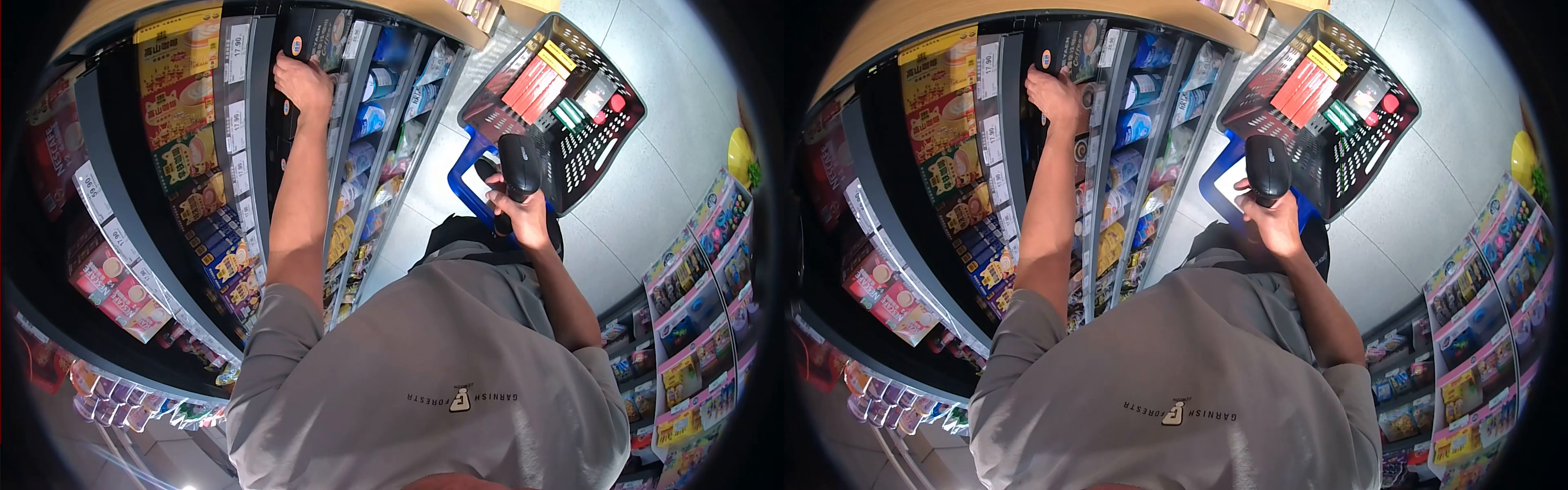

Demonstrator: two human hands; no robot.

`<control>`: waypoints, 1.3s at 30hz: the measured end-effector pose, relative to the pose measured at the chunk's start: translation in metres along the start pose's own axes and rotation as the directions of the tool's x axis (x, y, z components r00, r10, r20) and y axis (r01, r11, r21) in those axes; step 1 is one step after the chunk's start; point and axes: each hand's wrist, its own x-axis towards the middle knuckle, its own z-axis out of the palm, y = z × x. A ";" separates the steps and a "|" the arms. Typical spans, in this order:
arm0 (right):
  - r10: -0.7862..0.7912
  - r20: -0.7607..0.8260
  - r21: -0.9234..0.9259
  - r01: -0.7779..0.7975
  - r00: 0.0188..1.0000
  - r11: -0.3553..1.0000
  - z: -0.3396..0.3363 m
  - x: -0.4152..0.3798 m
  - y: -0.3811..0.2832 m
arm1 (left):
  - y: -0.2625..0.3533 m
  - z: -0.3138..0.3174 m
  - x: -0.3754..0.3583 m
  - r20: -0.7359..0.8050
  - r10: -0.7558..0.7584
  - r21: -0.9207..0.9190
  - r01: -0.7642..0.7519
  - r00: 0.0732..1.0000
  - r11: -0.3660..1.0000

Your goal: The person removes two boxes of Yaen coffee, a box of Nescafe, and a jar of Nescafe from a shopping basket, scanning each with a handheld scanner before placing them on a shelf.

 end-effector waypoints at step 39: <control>0.044 0.016 0.109 -0.046 0.999 0.993 -0.006 0.009 0.012 | -0.020 0.045 0.011 0.252 -0.081 -0.047 0.095 0.964 0.994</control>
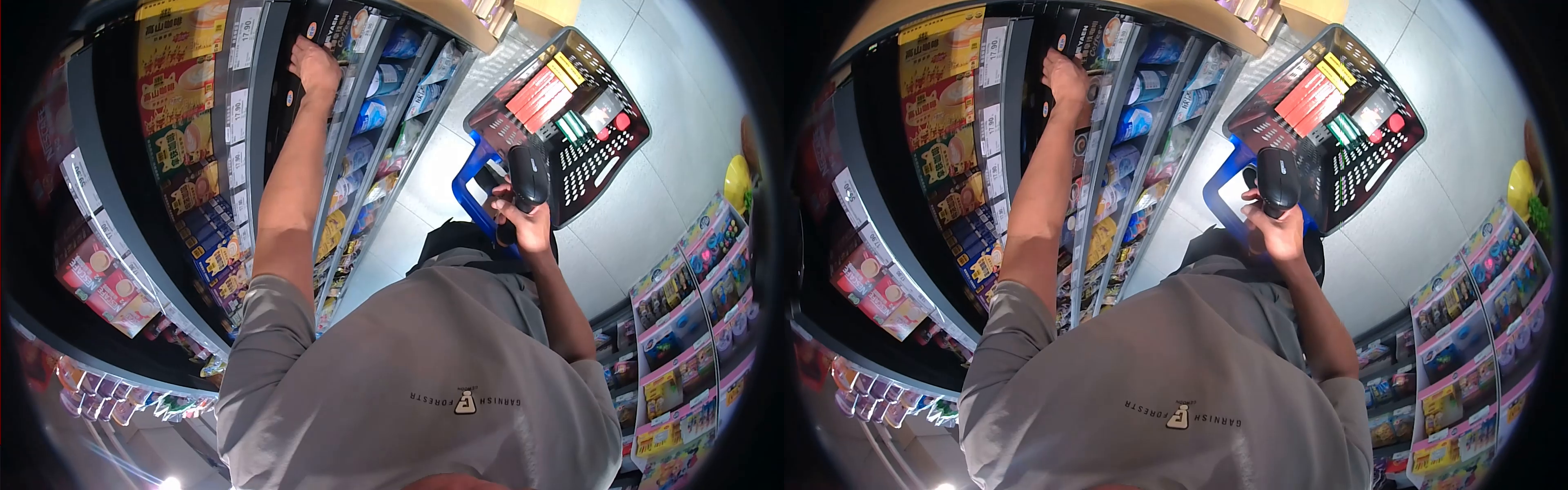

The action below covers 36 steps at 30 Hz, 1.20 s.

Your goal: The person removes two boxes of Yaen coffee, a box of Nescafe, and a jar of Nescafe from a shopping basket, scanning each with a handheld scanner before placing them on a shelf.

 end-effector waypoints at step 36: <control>0.070 0.079 -0.864 0.033 0.994 0.502 0.031 -0.029 -0.017 | 0.107 0.039 -0.260 0.688 -0.074 -0.519 0.561 0.722 0.645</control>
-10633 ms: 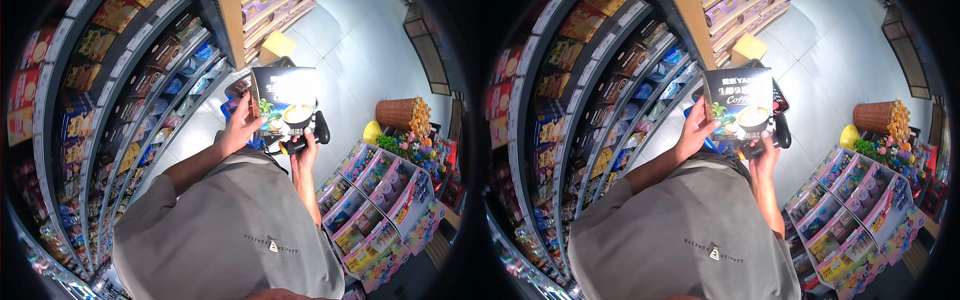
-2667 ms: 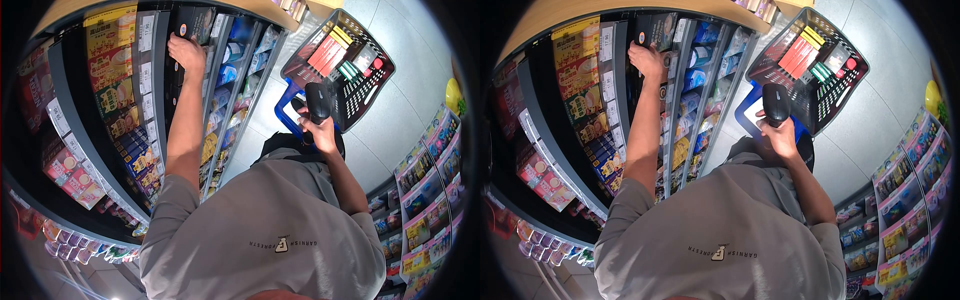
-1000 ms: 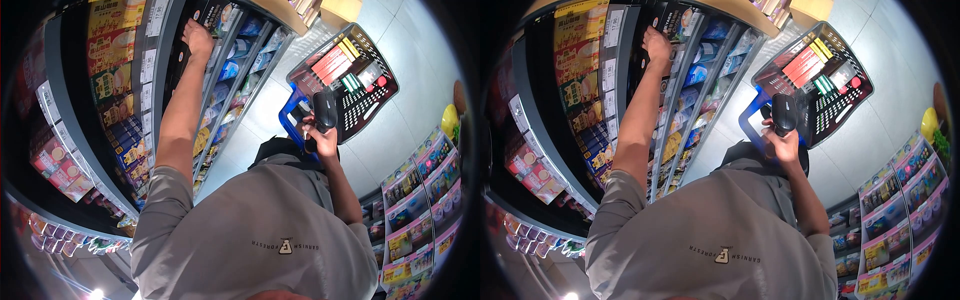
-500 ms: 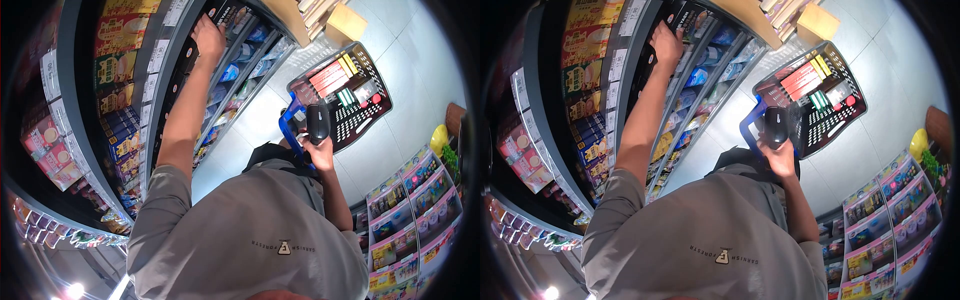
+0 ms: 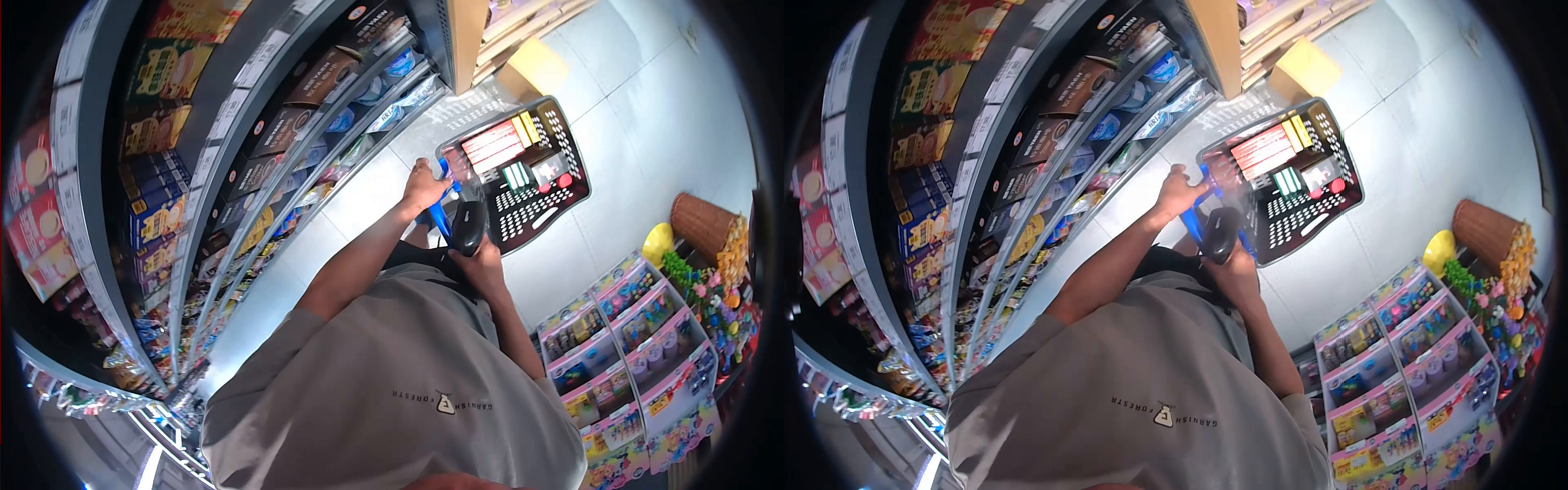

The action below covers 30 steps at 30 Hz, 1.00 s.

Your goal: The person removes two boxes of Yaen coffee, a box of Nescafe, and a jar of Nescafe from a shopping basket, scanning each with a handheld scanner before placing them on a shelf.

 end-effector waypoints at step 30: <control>-0.449 -0.339 -0.699 0.098 0.827 0.708 0.062 -0.054 0.017 | -0.025 0.018 -0.060 0.138 -0.127 -0.742 0.188 0.982 0.644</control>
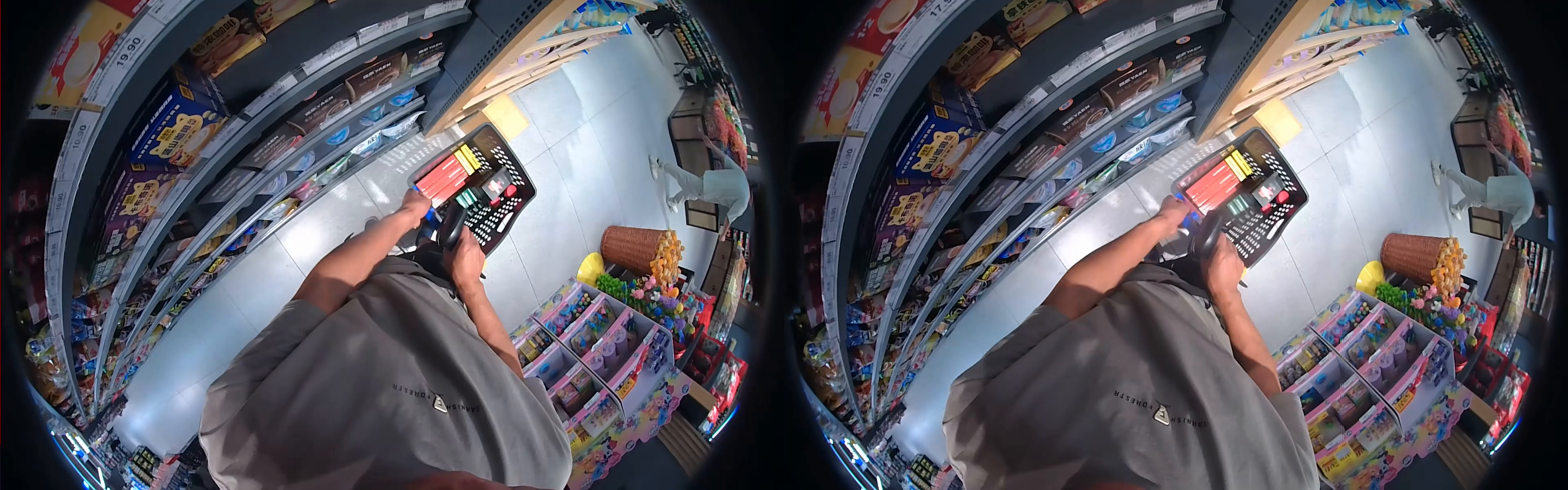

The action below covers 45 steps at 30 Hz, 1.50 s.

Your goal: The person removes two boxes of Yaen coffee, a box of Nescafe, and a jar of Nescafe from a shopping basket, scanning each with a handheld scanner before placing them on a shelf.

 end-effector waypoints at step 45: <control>-0.464 0.269 0.358 0.359 0.844 0.862 0.041 0.042 -0.070 | 0.040 -0.146 0.018 -0.206 -0.087 0.069 0.104 0.975 0.992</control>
